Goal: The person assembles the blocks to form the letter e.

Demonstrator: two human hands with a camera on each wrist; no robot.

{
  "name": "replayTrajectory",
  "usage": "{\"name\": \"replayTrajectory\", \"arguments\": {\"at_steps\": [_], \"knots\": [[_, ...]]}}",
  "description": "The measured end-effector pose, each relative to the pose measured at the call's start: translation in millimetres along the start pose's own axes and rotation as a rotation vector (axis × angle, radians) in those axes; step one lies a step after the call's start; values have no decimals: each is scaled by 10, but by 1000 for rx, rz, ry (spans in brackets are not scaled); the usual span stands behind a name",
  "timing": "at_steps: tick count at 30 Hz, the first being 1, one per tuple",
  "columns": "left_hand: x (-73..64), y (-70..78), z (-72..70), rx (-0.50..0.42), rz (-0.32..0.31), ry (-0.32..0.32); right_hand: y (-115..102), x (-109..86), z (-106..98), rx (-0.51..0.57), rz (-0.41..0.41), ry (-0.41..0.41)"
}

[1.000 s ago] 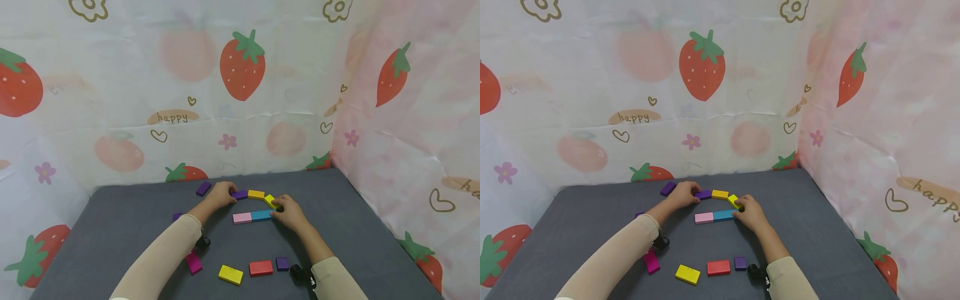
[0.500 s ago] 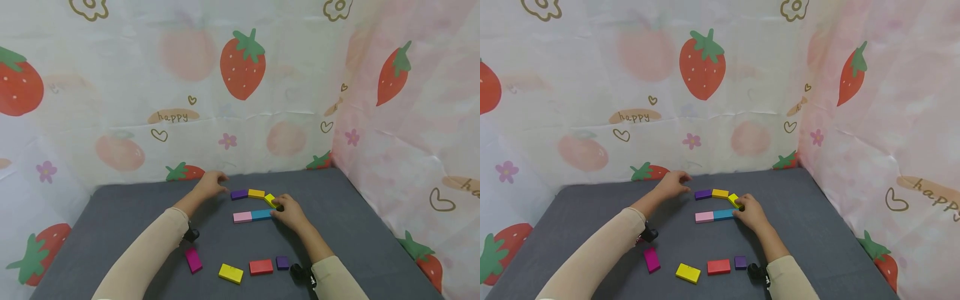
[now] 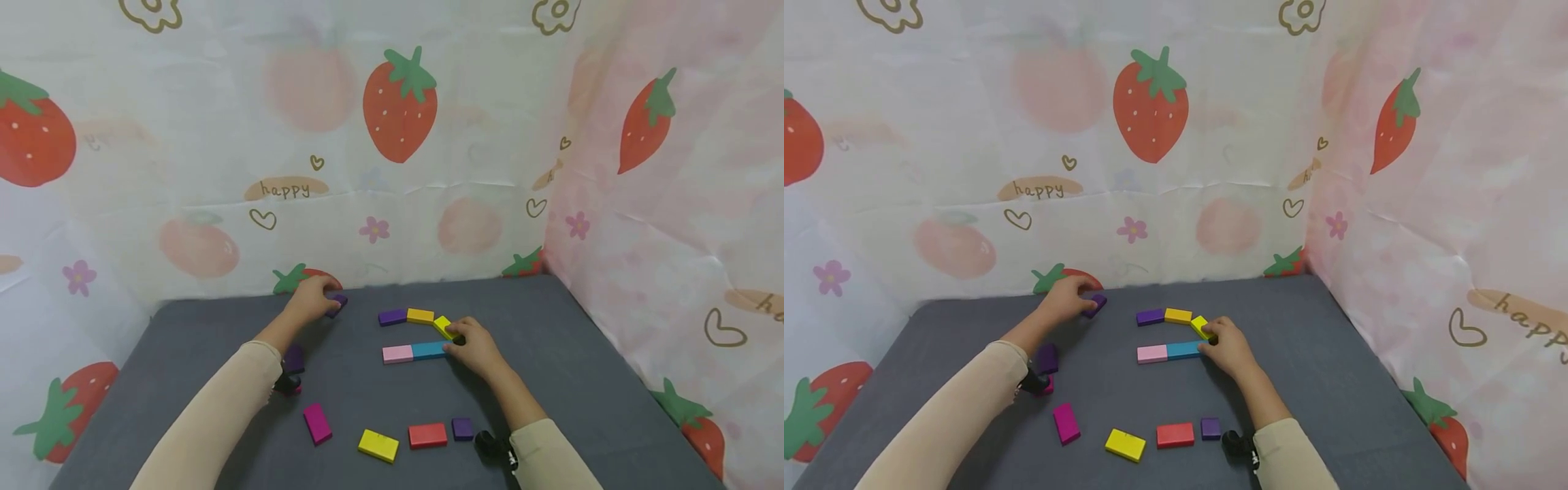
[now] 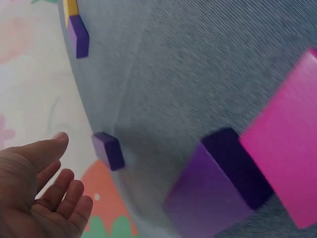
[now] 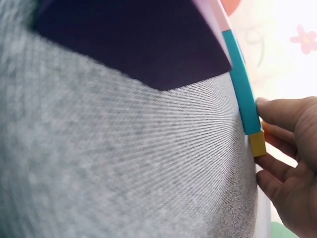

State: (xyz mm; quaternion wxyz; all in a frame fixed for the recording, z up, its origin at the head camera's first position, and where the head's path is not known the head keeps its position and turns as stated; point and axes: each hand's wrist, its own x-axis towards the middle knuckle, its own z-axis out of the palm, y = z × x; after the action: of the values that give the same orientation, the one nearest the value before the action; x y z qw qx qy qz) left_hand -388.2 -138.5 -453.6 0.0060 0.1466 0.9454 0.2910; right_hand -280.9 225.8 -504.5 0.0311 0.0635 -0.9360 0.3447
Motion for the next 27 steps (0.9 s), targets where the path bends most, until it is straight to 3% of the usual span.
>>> {"name": "replayTrajectory", "arguments": {"at_steps": [4, 11, 20, 27], "knots": [[-1, -96, 23, 29, -31, 18, 1, 2, -9, 1, -5, 7], [36, -234, 149, 46, -58, -6, -3, -2, -7, 4, -1, 2], [34, -217, 222, 32, -108, -10, -2, 7, -6, 1, -7, 10], [57, -258, 302, 38, -112, 27, 17, 1, -7, -1, -27, 11]]}}
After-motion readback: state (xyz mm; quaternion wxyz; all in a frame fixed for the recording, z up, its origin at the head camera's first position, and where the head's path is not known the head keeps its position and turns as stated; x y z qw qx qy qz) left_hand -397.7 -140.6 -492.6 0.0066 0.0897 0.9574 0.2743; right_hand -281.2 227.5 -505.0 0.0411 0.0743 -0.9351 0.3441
